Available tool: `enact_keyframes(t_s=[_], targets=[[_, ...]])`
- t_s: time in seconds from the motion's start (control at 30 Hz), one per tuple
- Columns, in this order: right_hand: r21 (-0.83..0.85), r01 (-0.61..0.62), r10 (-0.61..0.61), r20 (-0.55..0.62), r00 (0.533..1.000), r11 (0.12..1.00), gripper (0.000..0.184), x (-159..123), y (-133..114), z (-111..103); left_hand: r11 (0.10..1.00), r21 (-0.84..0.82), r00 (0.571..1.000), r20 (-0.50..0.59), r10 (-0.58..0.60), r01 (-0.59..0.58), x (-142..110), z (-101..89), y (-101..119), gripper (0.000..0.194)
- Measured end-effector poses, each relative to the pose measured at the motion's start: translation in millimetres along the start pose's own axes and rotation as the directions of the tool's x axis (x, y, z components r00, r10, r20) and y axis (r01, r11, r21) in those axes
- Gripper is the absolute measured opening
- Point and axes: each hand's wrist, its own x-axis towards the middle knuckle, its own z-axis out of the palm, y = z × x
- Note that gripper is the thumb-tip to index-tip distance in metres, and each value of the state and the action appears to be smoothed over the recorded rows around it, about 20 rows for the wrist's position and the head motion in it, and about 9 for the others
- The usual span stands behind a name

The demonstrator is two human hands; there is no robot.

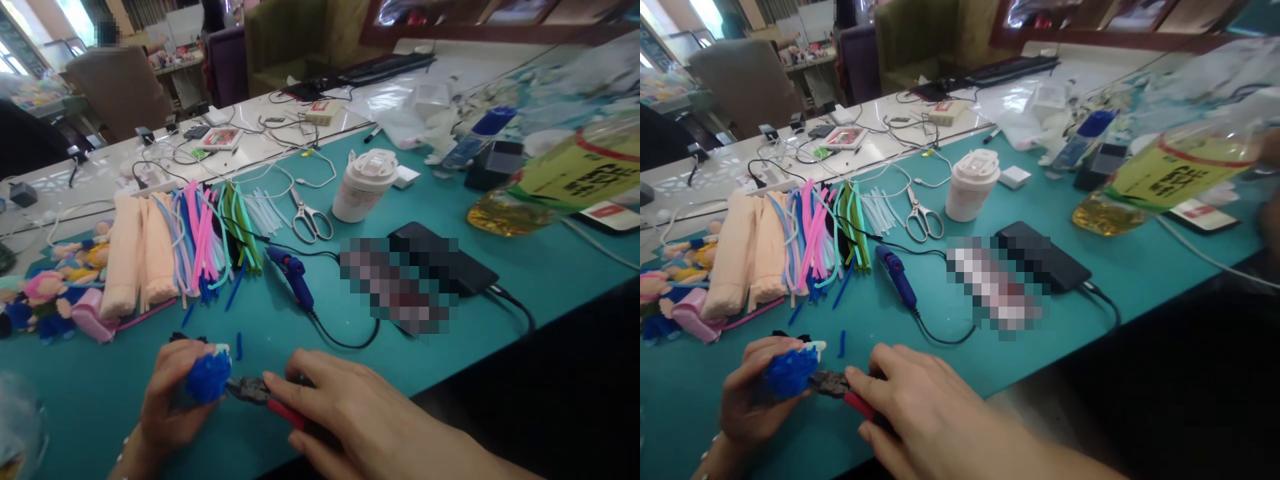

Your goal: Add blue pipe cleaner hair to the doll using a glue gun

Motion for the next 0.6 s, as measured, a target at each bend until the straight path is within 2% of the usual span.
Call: enact_keyframes(t_s=[0.23,0.5,0.6], targets=[[-0.019,-0.01,0.01,0.014,1.0,1.0,0.031,-2.6,0.2,0.4,0.999,-0.038,0.999,0.038,0.019,-0.018,1.6,1.3,0.2,0.081],[-0.086,0.027,-0.028,-0.007,1.0,0.996,0.031,3.3,-2.2,2.9,0.998,-0.067,1.0,0.005,-0.016,0.016,-1.2,1.8,-4.1,0.075],[-0.115,0.056,-0.063,-0.057,0.996,0.992,0.035,7.0,0.7,5.9,0.988,-0.138,0.996,-0.042,-0.083,0.077,-2.0,5.6,-5.3,0.073]])
